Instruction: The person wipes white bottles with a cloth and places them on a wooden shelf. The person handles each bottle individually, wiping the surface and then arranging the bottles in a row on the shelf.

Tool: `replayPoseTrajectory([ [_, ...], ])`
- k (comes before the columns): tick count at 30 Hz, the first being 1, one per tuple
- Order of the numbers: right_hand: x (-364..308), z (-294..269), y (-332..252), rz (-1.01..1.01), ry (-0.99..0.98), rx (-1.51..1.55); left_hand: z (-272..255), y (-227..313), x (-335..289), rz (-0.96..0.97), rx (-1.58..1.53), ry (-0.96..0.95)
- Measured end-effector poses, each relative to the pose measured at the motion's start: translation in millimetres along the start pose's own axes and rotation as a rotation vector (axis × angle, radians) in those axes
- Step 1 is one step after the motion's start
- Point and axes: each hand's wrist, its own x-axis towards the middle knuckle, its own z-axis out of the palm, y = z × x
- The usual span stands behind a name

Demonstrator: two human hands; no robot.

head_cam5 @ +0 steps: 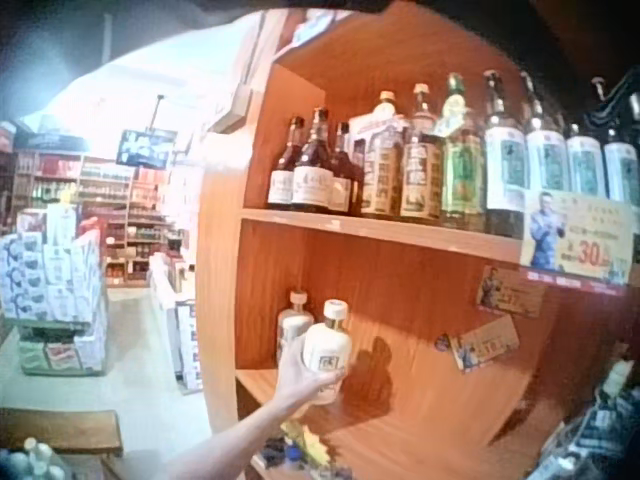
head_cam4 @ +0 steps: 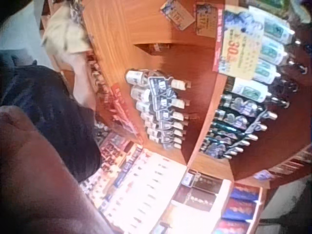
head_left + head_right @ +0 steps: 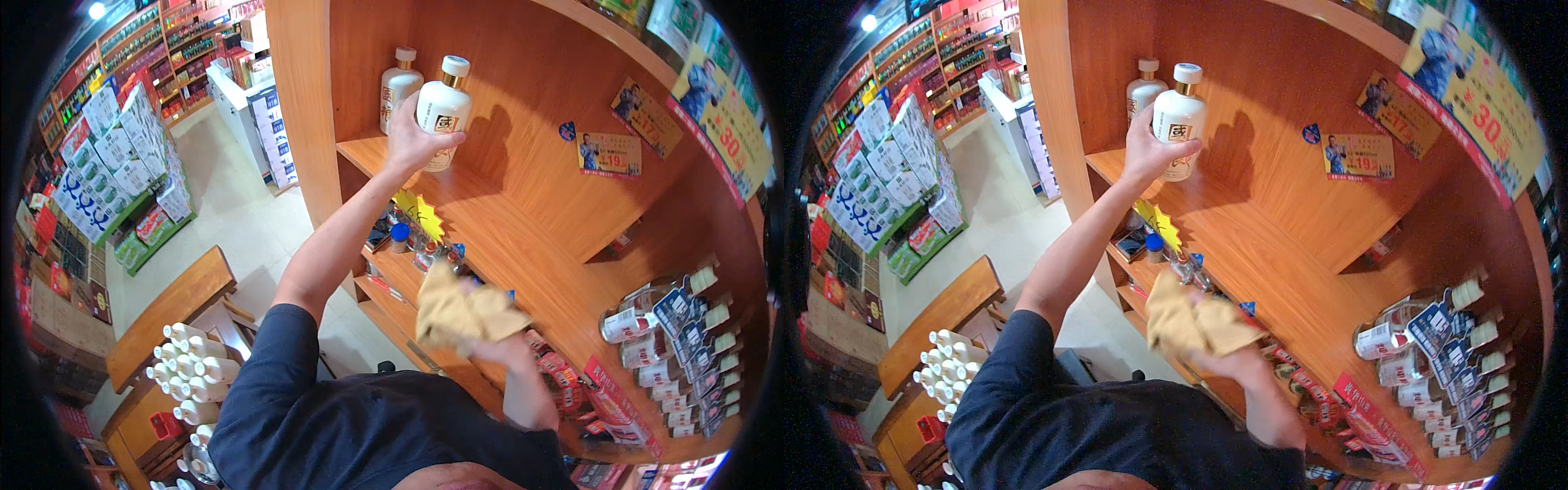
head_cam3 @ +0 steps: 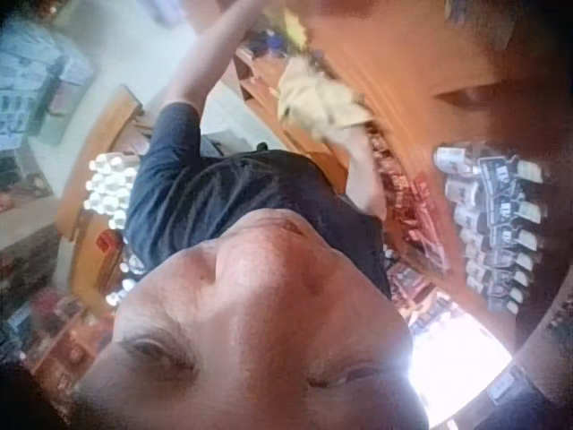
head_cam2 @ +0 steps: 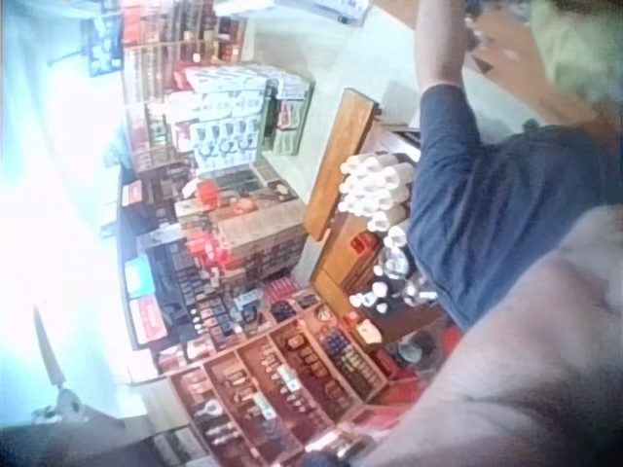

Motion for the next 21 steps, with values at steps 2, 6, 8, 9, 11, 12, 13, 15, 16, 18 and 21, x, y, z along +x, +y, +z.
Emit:
replayPoseTrajectory([
  [2,-12.8,23.9,6.2,0.328,-0.351,0.224,-3.4,-7.6,3.7,-0.024,0.046,-0.033],
  [6,-32.7,57.4,19.5,0.658,-0.529,-0.160,-6.2,-15.4,3.3,-0.114,0.051,0.014],
  [8,-46.6,66.8,30.0,0.930,-0.462,-0.065,-4.9,-18.4,1.7,-0.132,0.082,0.074],
  [9,-55.7,69.9,37.3,0.943,-0.426,-0.006,-3.6,-20.2,0.9,-0.141,0.104,0.083],
  [11,-76.6,78.3,56.1,0.965,-0.363,0.084,-1.7,-24.2,0.3,-0.156,0.114,0.075],
  [12,-87.9,82.6,67.5,0.941,-0.386,0.003,-0.3,-26.2,0.5,-0.160,0.101,0.059],
  [13,-98.9,88.3,79.8,0.953,-0.377,0.028,0.2,-28.5,0.5,-0.147,0.085,0.053],
  [15,-121.2,98.9,103.9,0.904,-0.343,0.053,1.7,-32.8,0.3,-0.049,0.195,0.085],
  [16,-128.8,107.9,115.5,0.954,-0.306,0.197,1.7,-35.0,-0.6,0.036,0.291,0.130],
  [18,-141.6,122.0,132.4,1.075,-0.231,0.439,1.7,-38.8,-2.6,0.132,0.406,0.172],
  [21,-149.2,136.5,141.6,1.116,-0.112,0.864,2.2,-43.2,-5.6,0.094,0.357,0.159],
])
